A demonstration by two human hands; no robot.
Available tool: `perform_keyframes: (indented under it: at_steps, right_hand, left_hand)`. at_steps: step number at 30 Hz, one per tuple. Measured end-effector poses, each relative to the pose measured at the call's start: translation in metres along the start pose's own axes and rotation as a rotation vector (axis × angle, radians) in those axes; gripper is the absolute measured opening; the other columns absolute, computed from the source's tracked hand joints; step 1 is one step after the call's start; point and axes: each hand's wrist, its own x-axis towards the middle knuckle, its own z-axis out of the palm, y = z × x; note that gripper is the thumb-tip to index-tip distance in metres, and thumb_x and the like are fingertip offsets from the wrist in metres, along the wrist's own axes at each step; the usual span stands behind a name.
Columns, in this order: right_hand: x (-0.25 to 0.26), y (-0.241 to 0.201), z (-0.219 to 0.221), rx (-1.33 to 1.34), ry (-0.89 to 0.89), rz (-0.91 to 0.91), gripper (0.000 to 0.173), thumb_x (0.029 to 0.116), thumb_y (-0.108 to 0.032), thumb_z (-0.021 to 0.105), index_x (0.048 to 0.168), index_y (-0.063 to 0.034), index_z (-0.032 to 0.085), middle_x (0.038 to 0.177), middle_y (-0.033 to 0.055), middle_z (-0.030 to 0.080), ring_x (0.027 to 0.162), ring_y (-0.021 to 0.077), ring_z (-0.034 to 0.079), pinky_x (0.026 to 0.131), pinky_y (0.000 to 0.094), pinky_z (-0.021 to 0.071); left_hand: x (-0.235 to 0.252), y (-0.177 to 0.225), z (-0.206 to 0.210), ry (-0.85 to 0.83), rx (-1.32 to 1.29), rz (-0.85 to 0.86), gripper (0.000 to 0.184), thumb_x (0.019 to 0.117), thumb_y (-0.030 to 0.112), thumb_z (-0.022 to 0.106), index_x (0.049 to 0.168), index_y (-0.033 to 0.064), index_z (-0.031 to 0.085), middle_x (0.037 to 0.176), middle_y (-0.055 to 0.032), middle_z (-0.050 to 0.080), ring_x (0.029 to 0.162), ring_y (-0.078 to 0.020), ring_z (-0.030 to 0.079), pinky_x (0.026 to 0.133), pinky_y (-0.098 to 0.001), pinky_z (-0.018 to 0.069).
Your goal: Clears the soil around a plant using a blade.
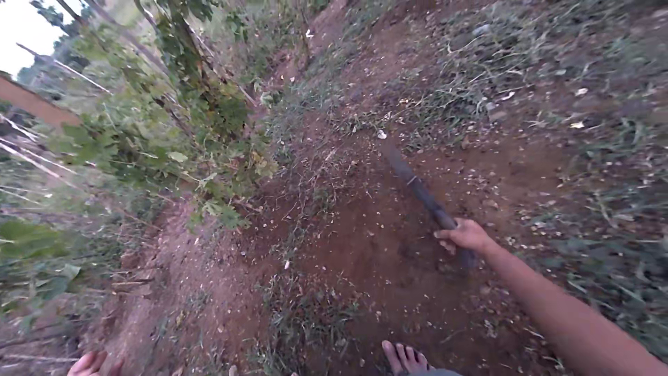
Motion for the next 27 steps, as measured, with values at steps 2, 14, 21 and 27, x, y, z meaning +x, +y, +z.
perform_keyframes:
  at_steps: [2,14,21,27]
  right_hand:
    - [0.001,-0.009,0.012,0.277,0.077,-0.011,0.046,0.1037,-0.013,0.062,0.143,0.0009,0.042,0.092,0.0137,0.064,0.067,0.015,0.066,0.064,0.0306,0.0591]
    - [-0.028,0.044,0.065,-0.109,-0.14,0.078,0.037,0.0953,-0.002,0.066,0.129,0.0025,0.051,0.071,0.0056,0.056,0.051,0.0135,0.057,0.053,0.0299,0.0545]
    - [0.004,-0.013,0.047,0.472,0.147,0.04,0.021,0.101,-0.005,0.059,0.12,0.0016,0.052,0.07,0.0007,0.051,0.052,0.0089,0.054,0.055,0.0266,0.0553]
    - [0.028,0.006,0.12,-0.002,-0.093,0.054,0.038,0.0933,-0.002,0.064,0.128,0.0062,0.053,0.08,0.0106,0.06,0.059,0.0175,0.06,0.062,0.0357,0.0566]
  left_hand:
    - [0.001,0.0,0.005,0.08,-0.084,-0.182,0.017,0.1042,0.007,0.035,0.105,0.0124,0.051,0.111,0.0083,0.066,0.103,-0.0026,0.066,0.083,-0.022,0.0565]
    - [-0.004,-0.012,0.006,0.155,-0.174,-0.263,0.024,0.105,0.005,0.031,0.103,0.0137,0.054,0.105,0.0074,0.071,0.096,-0.0026,0.07,0.077,-0.0193,0.0582]
    - [-0.003,-0.007,0.005,0.151,-0.121,-0.276,0.023,0.1051,0.007,0.032,0.101,0.0148,0.054,0.107,0.008,0.07,0.1,-0.0029,0.068,0.081,-0.021,0.0576]
    - [-0.003,-0.006,0.004,0.178,-0.1,-0.276,0.018,0.106,0.008,0.036,0.105,0.0127,0.054,0.105,0.007,0.07,0.097,-0.0033,0.069,0.08,-0.0215,0.0581]
